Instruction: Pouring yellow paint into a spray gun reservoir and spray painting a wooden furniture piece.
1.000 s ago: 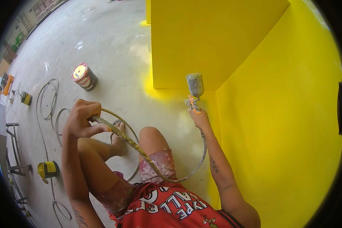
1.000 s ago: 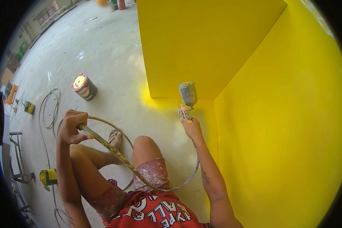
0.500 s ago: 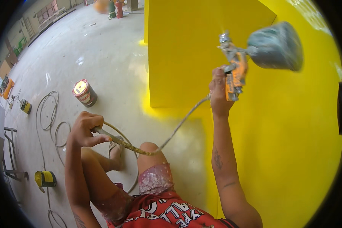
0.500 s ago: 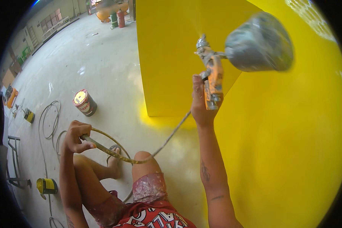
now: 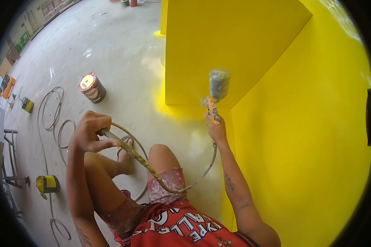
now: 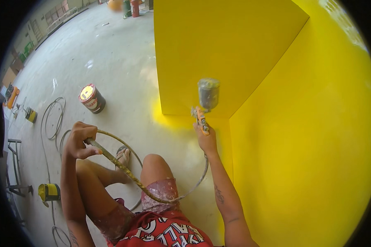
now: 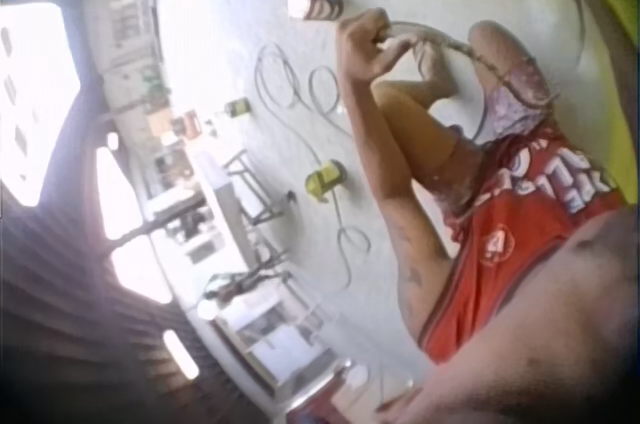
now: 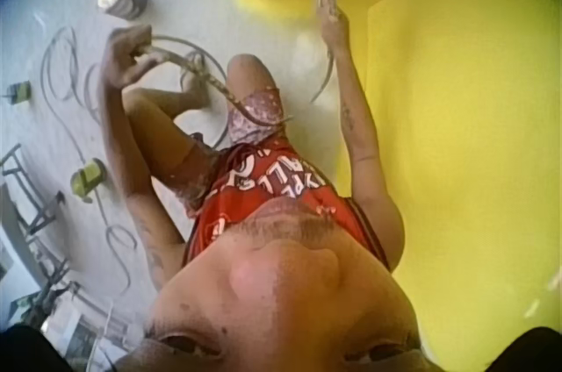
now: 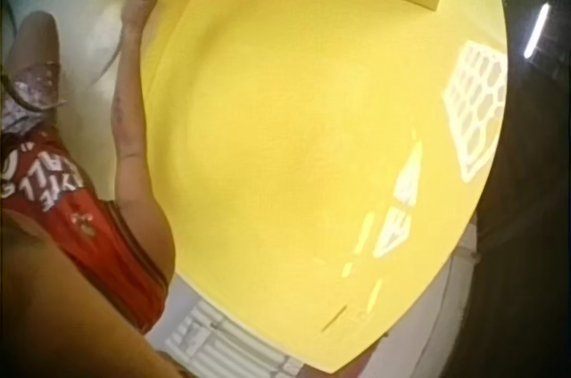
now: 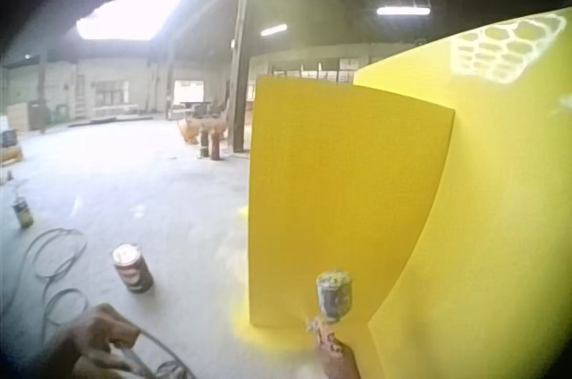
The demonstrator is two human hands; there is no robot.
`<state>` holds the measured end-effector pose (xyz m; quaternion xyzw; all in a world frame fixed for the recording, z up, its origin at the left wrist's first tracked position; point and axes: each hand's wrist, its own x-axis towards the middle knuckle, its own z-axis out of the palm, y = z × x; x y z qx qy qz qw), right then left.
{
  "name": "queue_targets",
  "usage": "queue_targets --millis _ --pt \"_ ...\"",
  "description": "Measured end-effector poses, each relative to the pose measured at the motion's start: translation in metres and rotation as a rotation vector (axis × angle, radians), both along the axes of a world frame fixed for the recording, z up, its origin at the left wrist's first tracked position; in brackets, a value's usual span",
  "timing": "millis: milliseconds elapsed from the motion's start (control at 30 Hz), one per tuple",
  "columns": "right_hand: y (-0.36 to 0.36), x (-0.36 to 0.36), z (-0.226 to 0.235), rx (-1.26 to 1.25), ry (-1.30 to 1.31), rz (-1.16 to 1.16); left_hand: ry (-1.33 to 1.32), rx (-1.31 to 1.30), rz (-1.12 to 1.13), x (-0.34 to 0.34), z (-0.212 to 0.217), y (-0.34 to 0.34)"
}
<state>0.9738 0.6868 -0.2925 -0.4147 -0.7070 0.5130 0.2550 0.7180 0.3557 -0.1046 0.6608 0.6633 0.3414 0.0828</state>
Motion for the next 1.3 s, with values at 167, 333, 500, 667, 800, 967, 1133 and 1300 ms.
queue_targets --millis 167,333,500,667,800,967,1133,1300 --pt "-0.004 0.009 -0.042 -0.226 -0.251 0.099 0.001 -0.030 -0.005 0.000 0.002 -0.001" --pt "-0.011 -0.002 0.006 -0.051 -0.122 0.084 -0.029 -0.029 -0.010 -0.002 0.005 -0.005" --pt "-0.006 -0.021 0.112 0.273 0.349 0.034 -0.024 0.011 -0.013 -0.004 0.004 -0.006" --pt "0.000 -0.037 0.195 0.494 0.686 -0.016 -0.023 0.066 -0.007 -0.002 0.004 -0.005" --pt "0.005 -0.040 0.202 0.535 0.832 -0.010 -0.032 0.045 0.060 0.001 0.006 -0.007" --pt "-0.009 -0.022 0.140 0.396 0.551 0.026 -0.044 0.050 0.038 -0.001 0.004 -0.011" --pt "-0.014 -0.012 0.040 0.120 0.120 0.077 -0.018 0.041 0.009 -0.004 0.000 -0.009" --pt "-0.011 -0.008 -0.028 -0.090 -0.152 0.161 -0.045 -0.015 0.033 -0.003 0.005 -0.011"
